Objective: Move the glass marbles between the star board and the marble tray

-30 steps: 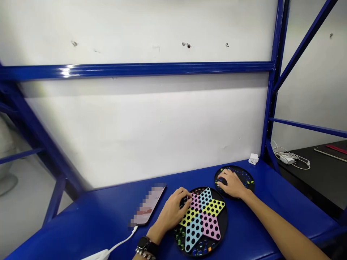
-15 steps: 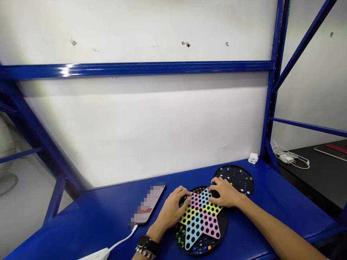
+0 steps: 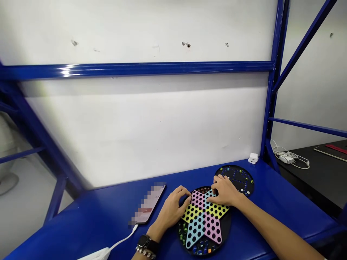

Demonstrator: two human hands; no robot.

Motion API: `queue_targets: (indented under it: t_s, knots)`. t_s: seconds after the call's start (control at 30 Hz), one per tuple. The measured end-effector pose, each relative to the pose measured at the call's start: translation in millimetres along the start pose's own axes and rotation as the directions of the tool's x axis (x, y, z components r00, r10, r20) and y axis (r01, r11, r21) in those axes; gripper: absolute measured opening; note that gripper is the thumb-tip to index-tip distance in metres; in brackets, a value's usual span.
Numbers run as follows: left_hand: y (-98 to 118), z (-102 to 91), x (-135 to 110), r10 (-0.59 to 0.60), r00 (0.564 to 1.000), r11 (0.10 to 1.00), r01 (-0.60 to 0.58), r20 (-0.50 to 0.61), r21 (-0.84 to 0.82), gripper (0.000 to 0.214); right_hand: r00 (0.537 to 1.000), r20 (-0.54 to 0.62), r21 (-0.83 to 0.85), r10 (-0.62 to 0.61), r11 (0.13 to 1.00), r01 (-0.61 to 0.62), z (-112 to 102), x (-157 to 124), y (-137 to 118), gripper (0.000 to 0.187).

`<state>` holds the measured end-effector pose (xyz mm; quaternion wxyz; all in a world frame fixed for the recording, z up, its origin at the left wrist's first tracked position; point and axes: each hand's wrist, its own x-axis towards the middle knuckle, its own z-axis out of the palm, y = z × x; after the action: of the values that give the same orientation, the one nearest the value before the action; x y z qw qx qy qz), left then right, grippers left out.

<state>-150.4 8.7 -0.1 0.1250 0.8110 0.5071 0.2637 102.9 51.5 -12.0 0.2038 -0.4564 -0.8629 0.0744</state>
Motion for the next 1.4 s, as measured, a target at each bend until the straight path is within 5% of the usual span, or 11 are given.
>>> queue_targets:
  t_s: [0.37, 0.57, 0.9, 1.4]
  knots:
    - [3.2, -2.5, 0.2, -0.008, 1.000, 1.000, 0.008, 0.004, 0.013, 0.030, 0.997, 0.004, 0.236, -0.072, 0.969, 0.069, 2.7, -1.5, 7.4, 0.050]
    - [0.7, -0.6, -0.9, -0.005, 1.000, 0.999, 0.006, -0.017, 0.034, 0.023, 0.979, 0.149, 0.127, -0.142, 0.984, 0.124, 12.9, 16.7, -6.6, 0.047]
    - [1.8, -0.6, -1.1, -0.026, 0.999, 1.000, 0.026, 0.022, -0.009, 0.031, 0.971, 0.199, -0.036, -0.129, 0.990, 0.139, 20.5, 29.8, -5.4, 0.044]
    - [6.4, -3.9, -0.9, -0.033, 0.999, 0.999, 0.034, 0.037, -0.040, 0.035, 0.987, 0.150, -0.074, -0.059, 0.995, 0.070, 25.2, 34.0, -4.4, 0.063]
